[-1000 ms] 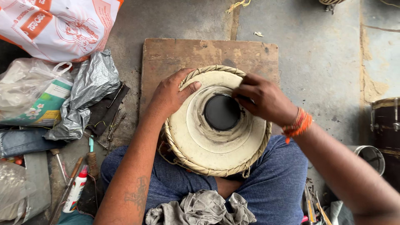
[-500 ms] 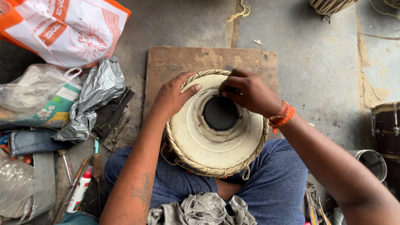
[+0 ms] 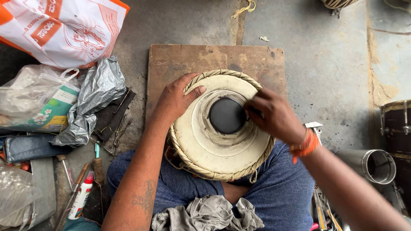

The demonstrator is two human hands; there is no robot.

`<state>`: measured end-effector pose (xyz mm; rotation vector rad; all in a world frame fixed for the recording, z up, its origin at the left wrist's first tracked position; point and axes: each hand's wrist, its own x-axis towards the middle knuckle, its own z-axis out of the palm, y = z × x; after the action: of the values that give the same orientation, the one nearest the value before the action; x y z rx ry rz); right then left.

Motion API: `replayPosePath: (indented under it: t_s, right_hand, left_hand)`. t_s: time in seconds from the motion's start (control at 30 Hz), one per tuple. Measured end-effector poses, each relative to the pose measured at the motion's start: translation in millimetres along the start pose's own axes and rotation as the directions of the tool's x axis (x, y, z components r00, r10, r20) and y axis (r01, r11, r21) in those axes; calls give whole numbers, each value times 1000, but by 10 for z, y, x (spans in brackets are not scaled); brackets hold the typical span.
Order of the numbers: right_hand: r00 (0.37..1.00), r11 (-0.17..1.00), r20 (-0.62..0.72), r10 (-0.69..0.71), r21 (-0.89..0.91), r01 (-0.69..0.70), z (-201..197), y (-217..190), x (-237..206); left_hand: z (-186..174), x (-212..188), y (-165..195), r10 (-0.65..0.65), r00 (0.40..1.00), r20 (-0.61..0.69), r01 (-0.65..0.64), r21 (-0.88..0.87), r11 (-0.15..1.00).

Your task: The person sits cross-legged and scrubs the surface of a tabla drum with a small abrasive pad, then wipes it with a cloth. The drum rests on a wooden board on the floor.

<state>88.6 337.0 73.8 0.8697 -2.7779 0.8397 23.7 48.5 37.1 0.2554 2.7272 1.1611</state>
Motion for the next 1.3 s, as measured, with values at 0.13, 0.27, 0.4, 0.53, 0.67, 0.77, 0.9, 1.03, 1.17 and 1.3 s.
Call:
replayPosePath:
  t_s: [0.13,0.27,0.4,0.53,0.67,0.77,0.9,1.03,1.17,1.3]
  right_hand:
    - [969,992,-216,124,23,-122,206,-314,-420]
    - [911,981,-364,192,47,-188,303,-273,-388]
    - [947,982,-289,143,163,-99,103,-19,-139]
    - [990,988,-134,44,152,-23,8,57,199]
    - [994,989,-18,-104,102,105,-8,106,571]
    - [975,972,74,-211,121,201,7,134,739]
    - [959,965,131,-251,108,238,27,126,760]
    - [960,969,135,-246,69,238,4,106,667]
    - [974,978,89,-207,16,207,-40,126,478]
    - [997,997,-4,-76,-7,76,-8,78,147]
  left_hand:
    - [16,19,-19,20,998,-54,-19,12,1000]
    - [32,52,-36,-56,993,-99,72,161,984]
    - [6,221,-24,-188,977,-96,209,316,925]
    - [16,274,-84,302,948,-103,-293,95,952]
    - [63,196,-126,150,988,-43,-147,65,987]
    - [58,174,-90,81,997,-11,-80,92,993]
    - [42,118,-28,53,999,-6,-52,99,994]
    - [33,70,2,42,999,-4,-41,94,995]
    - [6,69,31,4,1000,10,-5,79,997]
    - [9,104,15,0,1000,10,-1,94,996]
